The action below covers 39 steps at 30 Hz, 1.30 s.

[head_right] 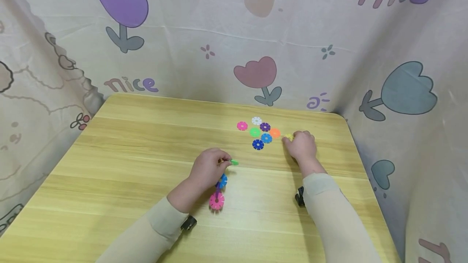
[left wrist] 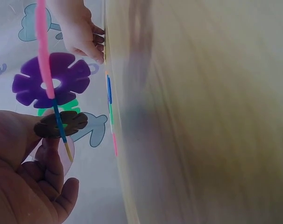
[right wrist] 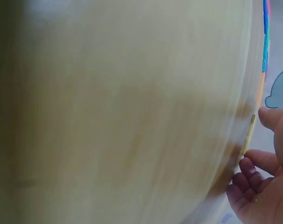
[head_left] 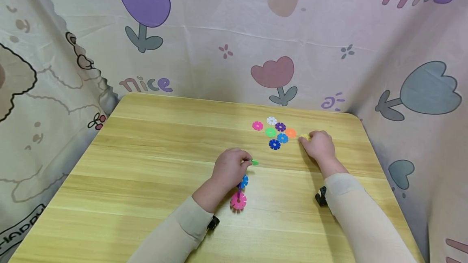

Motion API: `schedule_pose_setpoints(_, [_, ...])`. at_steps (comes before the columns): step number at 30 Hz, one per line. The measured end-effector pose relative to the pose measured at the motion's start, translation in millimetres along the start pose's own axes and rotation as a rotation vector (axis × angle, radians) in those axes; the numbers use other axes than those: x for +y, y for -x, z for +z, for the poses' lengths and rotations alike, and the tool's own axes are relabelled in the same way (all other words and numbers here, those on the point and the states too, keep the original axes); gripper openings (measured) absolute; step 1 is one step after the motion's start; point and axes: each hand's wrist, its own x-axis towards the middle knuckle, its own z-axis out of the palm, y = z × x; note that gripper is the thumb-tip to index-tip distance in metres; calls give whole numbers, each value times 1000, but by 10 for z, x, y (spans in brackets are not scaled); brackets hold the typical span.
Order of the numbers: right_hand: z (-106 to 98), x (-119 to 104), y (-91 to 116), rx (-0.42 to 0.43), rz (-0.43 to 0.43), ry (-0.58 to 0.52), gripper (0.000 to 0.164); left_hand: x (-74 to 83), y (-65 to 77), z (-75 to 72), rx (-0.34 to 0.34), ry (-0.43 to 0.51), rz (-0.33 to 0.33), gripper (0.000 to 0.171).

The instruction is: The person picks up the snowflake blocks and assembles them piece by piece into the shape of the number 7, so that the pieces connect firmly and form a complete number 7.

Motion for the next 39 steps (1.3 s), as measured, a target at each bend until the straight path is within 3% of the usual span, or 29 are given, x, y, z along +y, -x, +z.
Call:
schedule_pose_setpoints(10, [-11, 10, -32, 6, 24, -13, 58, 13, 3, -6, -1, 11, -12, 4])
schedule_pose_setpoints(20, [-16, -6, 35, 48, 52, -103, 52, -2, 6, 11, -6, 2, -14, 4])
schedule_pose_setpoints(29, [6, -97, 178, 166, -25, -227, 24, -20, 4, 18, 1, -1, -7, 4])
schedule_pose_setpoints(39, [68, -203, 358, 225, -89, -301, 24, -32, 13, 14, 4, -8, 4, 4])
